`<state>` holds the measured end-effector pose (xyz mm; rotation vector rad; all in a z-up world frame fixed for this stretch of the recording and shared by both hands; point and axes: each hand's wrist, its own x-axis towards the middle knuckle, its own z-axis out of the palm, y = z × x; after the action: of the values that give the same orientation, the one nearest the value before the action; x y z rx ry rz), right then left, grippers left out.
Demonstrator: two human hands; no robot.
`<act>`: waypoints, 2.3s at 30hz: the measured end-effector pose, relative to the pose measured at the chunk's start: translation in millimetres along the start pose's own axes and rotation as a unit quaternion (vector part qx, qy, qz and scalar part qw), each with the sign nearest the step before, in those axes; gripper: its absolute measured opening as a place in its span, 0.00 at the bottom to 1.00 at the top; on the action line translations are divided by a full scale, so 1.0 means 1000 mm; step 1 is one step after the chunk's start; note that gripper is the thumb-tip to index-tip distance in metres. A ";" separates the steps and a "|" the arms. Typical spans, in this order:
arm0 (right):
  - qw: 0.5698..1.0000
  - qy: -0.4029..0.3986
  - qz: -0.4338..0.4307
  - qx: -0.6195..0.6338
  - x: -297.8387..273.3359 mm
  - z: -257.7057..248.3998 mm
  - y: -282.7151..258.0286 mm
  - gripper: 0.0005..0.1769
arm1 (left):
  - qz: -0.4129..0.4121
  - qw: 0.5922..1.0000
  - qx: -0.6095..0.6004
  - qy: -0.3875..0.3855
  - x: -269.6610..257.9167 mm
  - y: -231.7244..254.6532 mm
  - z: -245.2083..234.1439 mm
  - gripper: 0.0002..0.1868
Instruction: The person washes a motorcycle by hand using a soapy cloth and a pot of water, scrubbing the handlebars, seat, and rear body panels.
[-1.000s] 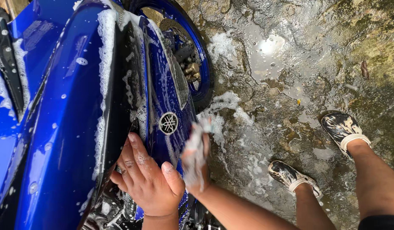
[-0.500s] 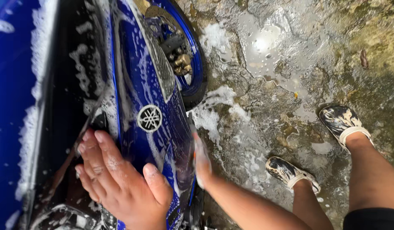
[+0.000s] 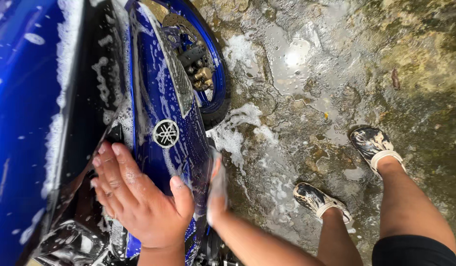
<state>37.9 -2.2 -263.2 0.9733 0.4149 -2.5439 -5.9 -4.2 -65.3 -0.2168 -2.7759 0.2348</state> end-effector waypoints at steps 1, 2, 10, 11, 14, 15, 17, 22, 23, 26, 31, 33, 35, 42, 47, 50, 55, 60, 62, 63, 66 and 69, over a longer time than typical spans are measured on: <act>0.999 0.004 -0.040 -0.030 -0.014 0.005 0.002 0.35 | -0.001 1.000 -0.008 -0.002 0.002 0.000 -0.003 0.40; 0.993 0.003 -0.098 -0.068 -0.028 0.013 0.002 0.34 | -0.003 1.000 -0.017 -0.005 0.003 -0.001 -0.008 0.40; 0.777 -0.055 -0.565 -0.272 -0.025 0.115 -0.087 0.29 | -0.057 0.997 -0.053 0.027 -0.066 -0.054 -0.078 0.23; 0.882 -0.027 -0.424 -0.204 -0.002 0.134 -0.110 0.28 | -0.083 0.996 -0.034 0.025 -0.079 -0.062 -0.086 0.23; 0.893 0.016 -0.315 -0.321 0.020 0.173 -0.153 0.26 | -0.139 0.990 0.003 0.027 -0.104 -0.089 -0.094 0.27; 0.848 0.024 -0.332 -0.412 0.018 0.181 -0.158 0.26 | -0.147 0.988 0.005 0.038 -0.109 -0.097 -0.093 0.28; 0.763 0.026 -0.482 -0.430 -0.009 0.184 -0.135 0.23 | -0.174 0.984 -0.030 0.033 -0.114 -0.109 -0.088 0.34; 0.675 -0.038 -0.577 -0.459 -0.099 0.134 -0.065 0.23 | -0.216 0.973 -0.052 -0.059 -0.101 -0.121 -0.055 0.48; 0.678 -0.056 -0.565 -0.467 -0.109 0.122 -0.060 0.23 | -0.200 0.977 -0.015 -0.075 -0.097 -0.121 -0.051 0.53; 0.654 -0.086 -0.568 -0.493 -0.102 0.107 -0.067 0.24 | -0.168 0.976 0.065 -0.119 -0.087 -0.118 -0.041 0.65; 0.499 -0.109 -0.657 -0.554 -0.031 0.143 -0.137 0.24 | -0.235 0.937 0.139 -0.217 -0.097 -0.115 -0.032 0.72; 0.430 -0.126 -0.682 -0.578 -0.014 0.156 -0.159 0.24 | -0.250 0.927 0.133 -0.245 -0.100 -0.119 -0.028 0.73; 0.374 -0.152 -0.698 -0.592 -0.015 0.159 -0.165 0.25 | -0.262 0.914 0.130 -0.280 -0.101 -0.121 -0.026 0.74; 0.223 -0.257 -0.730 -0.592 -0.067 0.123 -0.138 0.25 | -0.253 0.917 0.094 -0.294 -0.095 -0.128 -0.033 0.74; 0.221 -0.236 -0.734 -0.597 -0.042 0.138 -0.159 0.26 | -0.272 0.896 0.101 -0.337 -0.089 -0.125 -0.034 0.78; 0.235 -0.276 -0.708 -0.606 -0.062 0.135 -0.149 0.24 | -0.264 0.888 0.120 -0.356 -0.096 -0.127 -0.033 0.75; 0.259 -0.364 -0.657 -0.607 -0.126 0.129 -0.105 0.20 | 0.034 0.832 0.416 -0.365 -0.110 -0.141 -0.019 0.49; 0.269 -0.365 -0.664 -0.595 -0.123 0.091 -0.110 0.18 | -0.211 0.891 0.224 -0.333 -0.105 -0.120 -0.028 0.58; 0.536 -0.365 -0.589 -0.482 -0.098 0.093 -0.106 0.23 | -0.243 0.898 0.161 -0.331 -0.092 -0.109 -0.044 0.66; 0.653 -0.357 -0.530 -0.407 -0.082 0.097 -0.107 0.26 | -0.256 0.895 0.145 -0.334 -0.086 -0.103 -0.051 0.68; 0.904 -0.284 -0.291 -0.131 -0.030 0.127 -0.125 0.34 | -0.285 0.850 0.164 -0.411 -0.070 -0.091 -0.062 0.71; 0.624 -0.108 -0.605 -0.483 0.034 0.171 -0.178 0.32 | -0.280 0.817 0.222 -0.453 -0.066 -0.089 -0.057 0.81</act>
<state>-163.2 77.6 -140.3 -0.2381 2.6970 -2.4289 64.8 -95.2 -17.1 1.0946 -3.3502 1.0310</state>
